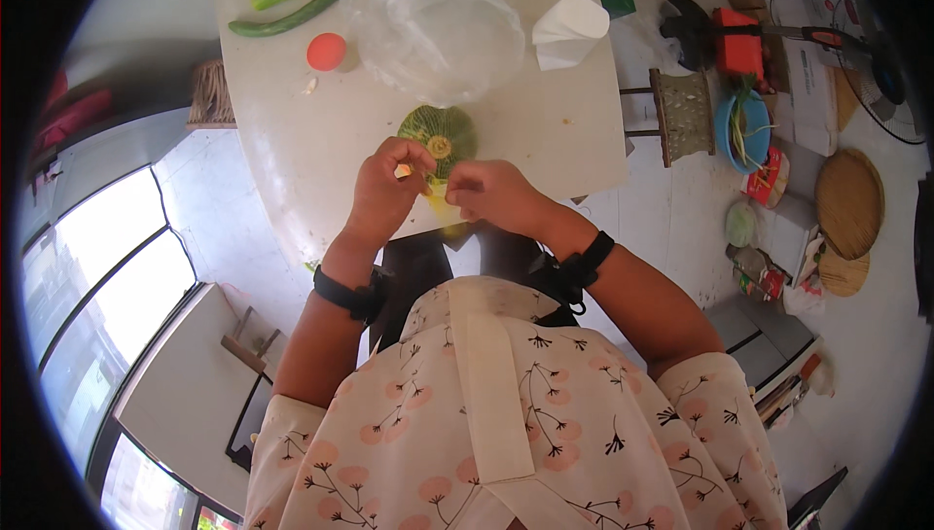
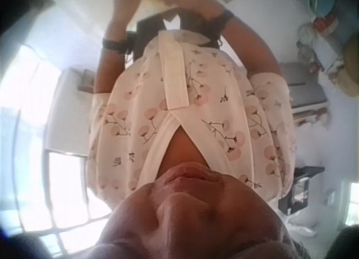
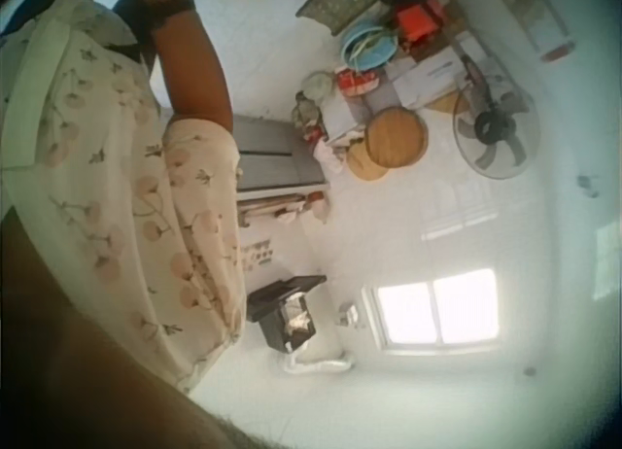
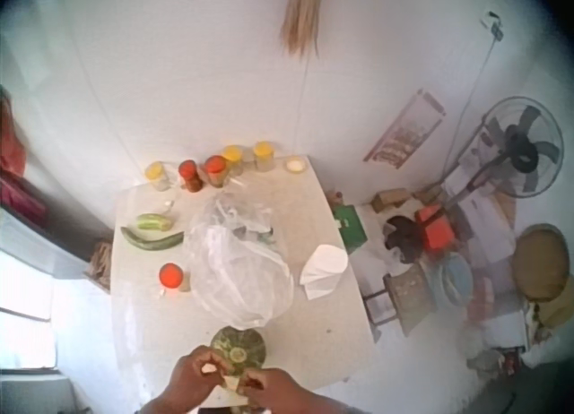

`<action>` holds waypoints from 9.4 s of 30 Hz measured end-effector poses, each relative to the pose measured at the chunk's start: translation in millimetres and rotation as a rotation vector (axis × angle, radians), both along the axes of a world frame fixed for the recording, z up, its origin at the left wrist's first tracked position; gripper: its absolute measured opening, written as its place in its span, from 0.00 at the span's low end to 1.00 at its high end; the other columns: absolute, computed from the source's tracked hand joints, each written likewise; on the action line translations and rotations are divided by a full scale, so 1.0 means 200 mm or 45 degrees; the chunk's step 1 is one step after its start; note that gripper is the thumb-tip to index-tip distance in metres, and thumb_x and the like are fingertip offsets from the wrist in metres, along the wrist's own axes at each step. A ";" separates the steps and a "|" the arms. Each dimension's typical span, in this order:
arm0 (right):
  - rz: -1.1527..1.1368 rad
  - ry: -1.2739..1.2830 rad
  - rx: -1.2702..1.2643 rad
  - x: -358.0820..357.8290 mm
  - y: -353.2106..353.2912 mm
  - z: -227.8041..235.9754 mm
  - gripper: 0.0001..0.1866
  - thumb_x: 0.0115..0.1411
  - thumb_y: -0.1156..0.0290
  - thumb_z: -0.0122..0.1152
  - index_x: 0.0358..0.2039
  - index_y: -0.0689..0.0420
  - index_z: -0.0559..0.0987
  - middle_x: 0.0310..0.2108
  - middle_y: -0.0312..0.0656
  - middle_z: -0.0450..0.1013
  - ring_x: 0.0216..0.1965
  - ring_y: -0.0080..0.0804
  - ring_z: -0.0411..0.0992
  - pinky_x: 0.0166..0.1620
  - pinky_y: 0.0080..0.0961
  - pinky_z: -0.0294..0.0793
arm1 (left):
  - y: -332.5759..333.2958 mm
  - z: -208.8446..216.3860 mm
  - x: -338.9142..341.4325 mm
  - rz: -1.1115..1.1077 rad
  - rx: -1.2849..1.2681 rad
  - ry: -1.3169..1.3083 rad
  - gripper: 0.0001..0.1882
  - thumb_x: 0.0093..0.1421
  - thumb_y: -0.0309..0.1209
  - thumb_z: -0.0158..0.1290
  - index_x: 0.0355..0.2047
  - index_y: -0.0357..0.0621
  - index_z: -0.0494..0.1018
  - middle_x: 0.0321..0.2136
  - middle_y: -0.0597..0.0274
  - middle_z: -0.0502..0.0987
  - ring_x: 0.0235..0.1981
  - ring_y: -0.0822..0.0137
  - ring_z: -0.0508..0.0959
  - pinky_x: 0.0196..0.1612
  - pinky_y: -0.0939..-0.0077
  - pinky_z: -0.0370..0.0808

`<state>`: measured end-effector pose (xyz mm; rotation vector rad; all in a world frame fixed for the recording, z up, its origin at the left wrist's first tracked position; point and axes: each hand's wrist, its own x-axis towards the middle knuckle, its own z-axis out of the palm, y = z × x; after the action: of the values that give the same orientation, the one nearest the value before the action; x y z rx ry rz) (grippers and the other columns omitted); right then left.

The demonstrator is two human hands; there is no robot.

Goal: The person walks from a counter to a table and uses both hands to untie a knot in a plastic bag, removes a netted melon from the bag, and then pulls off the plastic netting to reveal the melon.

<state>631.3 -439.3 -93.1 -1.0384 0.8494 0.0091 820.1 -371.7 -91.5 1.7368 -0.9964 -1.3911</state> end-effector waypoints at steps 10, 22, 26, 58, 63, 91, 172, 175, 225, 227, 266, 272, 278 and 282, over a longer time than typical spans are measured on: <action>-0.201 -0.151 -0.578 -0.05 0.04 0.06 0.05 0.58 0.73 0.60 0.30 0.61 0.74 0.38 0.44 0.73 0.41 0.32 0.72 0.39 0.27 0.73 | 0.10 0.01 0.03 -0.263 -0.292 -0.632 0.14 0.45 0.08 0.43 0.26 0.38 0.75 0.40 0.54 0.74 0.42 0.55 0.75 0.44 0.68 0.74; -0.453 0.046 -0.302 -0.04 0.28 0.18 0.04 0.62 0.74 0.56 0.33 0.61 0.73 0.32 0.36 0.72 0.36 0.23 0.72 0.44 0.24 0.73 | 0.14 0.02 0.13 -0.662 -0.536 -0.359 0.08 0.50 0.25 0.61 0.30 0.40 0.73 0.37 0.55 0.74 0.39 0.56 0.74 0.43 0.67 0.73; -0.605 0.048 -0.274 -0.02 0.32 0.17 0.03 0.62 0.74 0.55 0.33 0.60 0.72 0.32 0.34 0.71 0.36 0.22 0.72 0.44 0.23 0.75 | 0.08 0.03 0.12 -0.882 -0.552 -0.303 0.09 0.52 0.26 0.62 0.30 0.41 0.72 0.37 0.55 0.75 0.39 0.56 0.75 0.44 0.68 0.73; -0.791 0.505 -1.126 0.03 0.27 0.17 0.07 0.60 0.71 0.56 0.33 0.61 0.72 0.30 0.45 0.73 0.33 0.41 0.73 0.38 0.33 0.74 | -0.05 0.09 0.36 0.167 0.426 1.051 0.11 0.70 0.35 0.46 0.40 0.38 0.69 0.20 0.73 0.59 0.17 0.80 0.57 0.19 0.86 0.56; -0.543 0.134 -1.653 0.27 0.33 0.38 0.02 0.61 0.76 0.54 0.35 0.59 0.73 0.33 0.45 0.71 0.38 0.47 0.70 0.41 0.40 0.72 | -0.08 0.17 0.30 0.083 0.433 0.937 0.15 0.70 0.38 0.46 0.43 0.37 0.72 0.18 0.76 0.57 0.16 0.82 0.55 0.17 0.86 0.55; -0.322 0.295 -1.063 0.33 0.39 0.13 0.10 0.56 0.80 0.47 0.37 0.62 0.76 0.32 0.50 0.75 0.36 0.47 0.73 0.39 0.36 0.72 | -0.06 0.30 0.11 -0.016 0.344 0.634 0.17 0.68 0.35 0.47 0.47 0.36 0.76 0.17 0.76 0.61 0.15 0.83 0.56 0.16 0.87 0.54; -0.085 -0.260 0.216 0.49 -0.09 0.71 0.38 0.58 0.65 0.64 0.64 0.63 0.58 0.53 0.43 0.69 0.52 0.27 0.69 0.57 0.26 0.68 | 0.12 0.45 0.56 0.226 -0.228 1.126 0.36 0.69 0.55 0.37 0.62 0.35 0.60 0.55 0.53 0.71 0.56 0.64 0.71 0.59 0.69 0.67; -0.142 -0.438 0.119 0.50 -0.08 0.80 0.37 0.62 0.60 0.60 0.65 0.63 0.57 0.53 0.44 0.69 0.53 0.28 0.68 0.57 0.26 0.67 | 0.13 0.55 0.59 0.301 -0.318 1.189 0.29 0.71 0.47 0.42 0.58 0.33 0.65 0.51 0.57 0.74 0.52 0.68 0.74 0.57 0.73 0.69; -0.564 -0.884 0.226 0.15 0.17 1.37 0.42 0.60 0.38 0.50 0.62 0.59 0.61 0.53 0.69 0.62 0.34 0.55 0.72 0.21 0.36 0.77 | 0.67 1.17 0.85 0.994 -1.102 0.536 0.11 0.68 0.31 0.49 0.46 0.39 0.74 0.37 0.59 0.78 0.32 0.73 0.76 0.34 0.81 0.74; -0.635 -0.895 0.381 0.15 0.19 1.39 0.42 0.60 0.37 0.50 0.62 0.59 0.62 0.52 0.69 0.63 0.33 0.54 0.72 0.21 0.36 0.76 | 0.70 1.15 0.85 1.003 -1.109 0.498 0.10 0.68 0.31 0.49 0.45 0.39 0.73 0.36 0.59 0.78 0.31 0.73 0.76 0.34 0.81 0.74; -0.317 -0.863 0.532 0.28 0.21 1.24 0.45 0.61 0.43 0.54 0.69 0.57 0.52 0.47 0.65 0.68 0.35 0.59 0.76 0.31 0.45 0.80 | 0.60 1.25 0.61 0.360 -0.661 0.480 0.06 0.64 0.28 0.55 0.35 0.39 0.70 0.32 0.62 0.77 0.33 0.72 0.77 0.38 0.79 0.77; -0.063 -0.632 0.329 0.18 0.21 1.16 0.49 0.56 0.35 0.54 0.65 0.63 0.59 0.58 0.52 0.68 0.56 0.44 0.70 0.55 0.42 0.75 | 0.44 1.35 0.50 0.104 -0.786 0.636 0.08 0.66 0.32 0.53 0.36 0.40 0.71 0.35 0.62 0.78 0.38 0.72 0.76 0.45 0.77 0.72; 0.149 -0.786 0.402 0.07 0.18 1.17 0.42 0.59 0.44 0.59 0.63 0.63 0.63 0.58 0.47 0.68 0.55 0.38 0.70 0.56 0.37 0.73 | 0.33 1.22 0.44 0.070 -0.898 0.598 0.25 0.68 0.47 0.47 0.54 0.38 0.67 0.46 0.56 0.76 0.47 0.67 0.74 0.55 0.74 0.67; -0.280 -0.631 0.453 0.08 0.16 1.16 0.42 0.58 0.45 0.59 0.61 0.64 0.63 0.55 0.54 0.68 0.50 0.48 0.72 0.52 0.44 0.76 | 0.42 1.14 0.48 -0.302 -0.739 0.655 0.39 0.63 0.56 0.50 0.63 0.37 0.60 0.57 0.55 0.70 0.55 0.67 0.70 0.55 0.75 0.69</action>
<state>647.1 -407.8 139.1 -0.5700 0.4799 -0.2651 916.5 -287.7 135.6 0.8062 -1.1763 -1.4050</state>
